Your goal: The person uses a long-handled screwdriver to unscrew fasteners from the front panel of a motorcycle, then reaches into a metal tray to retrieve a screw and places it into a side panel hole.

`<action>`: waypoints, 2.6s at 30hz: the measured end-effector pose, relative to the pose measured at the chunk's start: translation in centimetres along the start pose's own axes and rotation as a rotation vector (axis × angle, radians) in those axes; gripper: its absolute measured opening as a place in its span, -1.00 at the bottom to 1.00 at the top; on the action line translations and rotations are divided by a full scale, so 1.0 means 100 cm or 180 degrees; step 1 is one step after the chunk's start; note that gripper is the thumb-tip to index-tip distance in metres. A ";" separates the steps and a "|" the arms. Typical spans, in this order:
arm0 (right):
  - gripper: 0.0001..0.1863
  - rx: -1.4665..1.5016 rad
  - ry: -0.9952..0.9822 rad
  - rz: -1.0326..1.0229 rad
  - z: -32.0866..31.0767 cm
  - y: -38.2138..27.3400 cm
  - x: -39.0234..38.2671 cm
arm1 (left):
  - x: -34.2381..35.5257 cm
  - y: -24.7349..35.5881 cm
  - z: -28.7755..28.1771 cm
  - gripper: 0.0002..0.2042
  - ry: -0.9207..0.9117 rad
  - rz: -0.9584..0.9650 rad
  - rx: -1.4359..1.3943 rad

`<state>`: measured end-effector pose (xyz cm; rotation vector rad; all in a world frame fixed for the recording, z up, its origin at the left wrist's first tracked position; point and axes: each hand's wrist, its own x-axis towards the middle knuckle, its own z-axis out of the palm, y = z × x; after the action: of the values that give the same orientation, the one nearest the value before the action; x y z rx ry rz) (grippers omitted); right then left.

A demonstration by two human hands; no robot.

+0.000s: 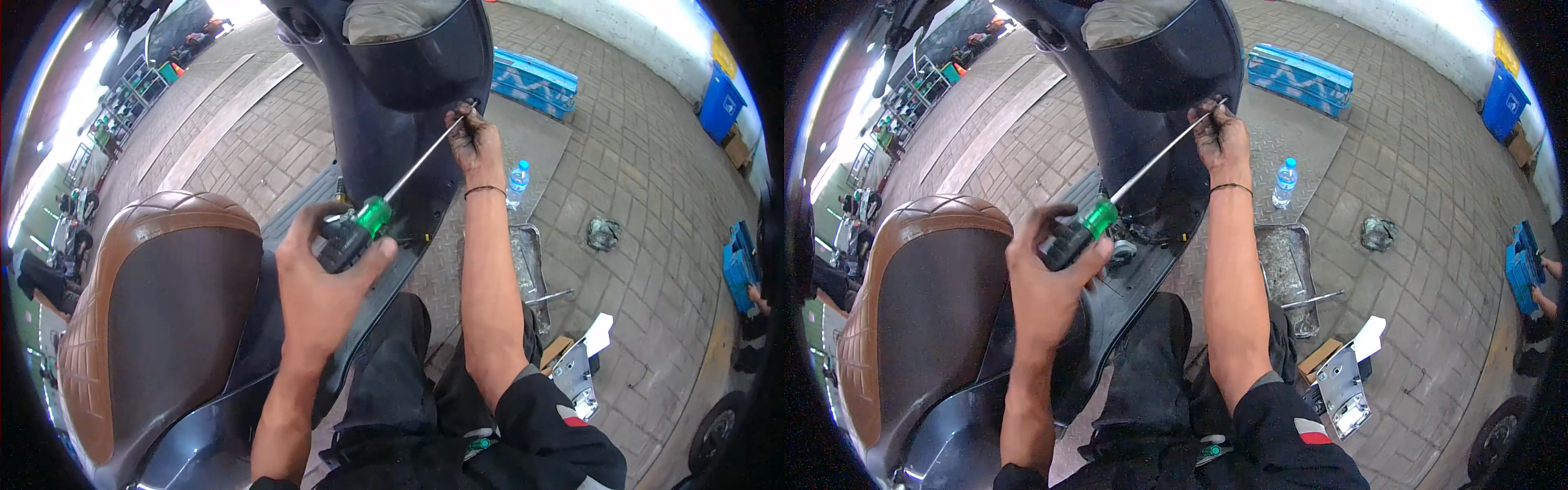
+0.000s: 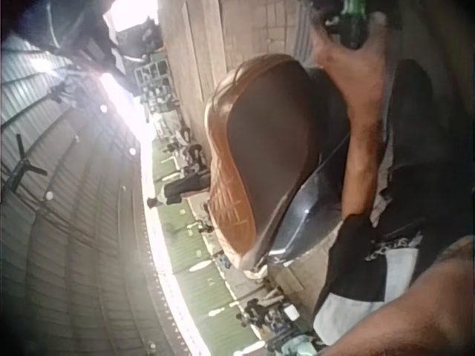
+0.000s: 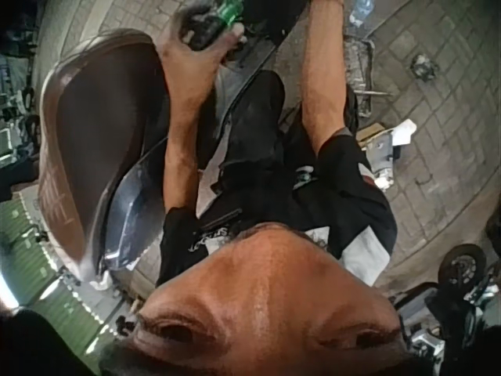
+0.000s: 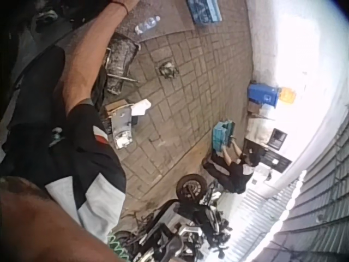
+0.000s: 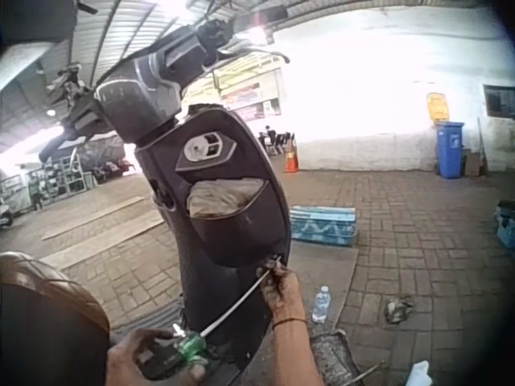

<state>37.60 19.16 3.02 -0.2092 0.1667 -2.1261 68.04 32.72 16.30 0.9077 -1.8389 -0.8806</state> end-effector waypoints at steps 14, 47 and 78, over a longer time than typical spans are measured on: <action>-0.84 0.0215 -0.0135 -0.0015 -0.011 0.003 0.015 | 0.011 -0.014 -0.014 -0.67 -0.0107 0.0594 0.1203; -0.83 -0.0126 0.0313 -0.0013 0.002 -0.007 0.001 | -0.014 -0.018 -0.010 -0.68 -0.0933 -0.2977 -0.3148; -0.81 -0.0286 -0.0047 0.0156 -0.001 -0.006 -0.003 | -0.001 0.016 0.016 -0.71 -0.0334 0.0344 0.1318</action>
<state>37.23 19.78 3.01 -0.2710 0.2564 -2.0697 66.27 33.92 17.07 1.0145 -2.1858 -0.4944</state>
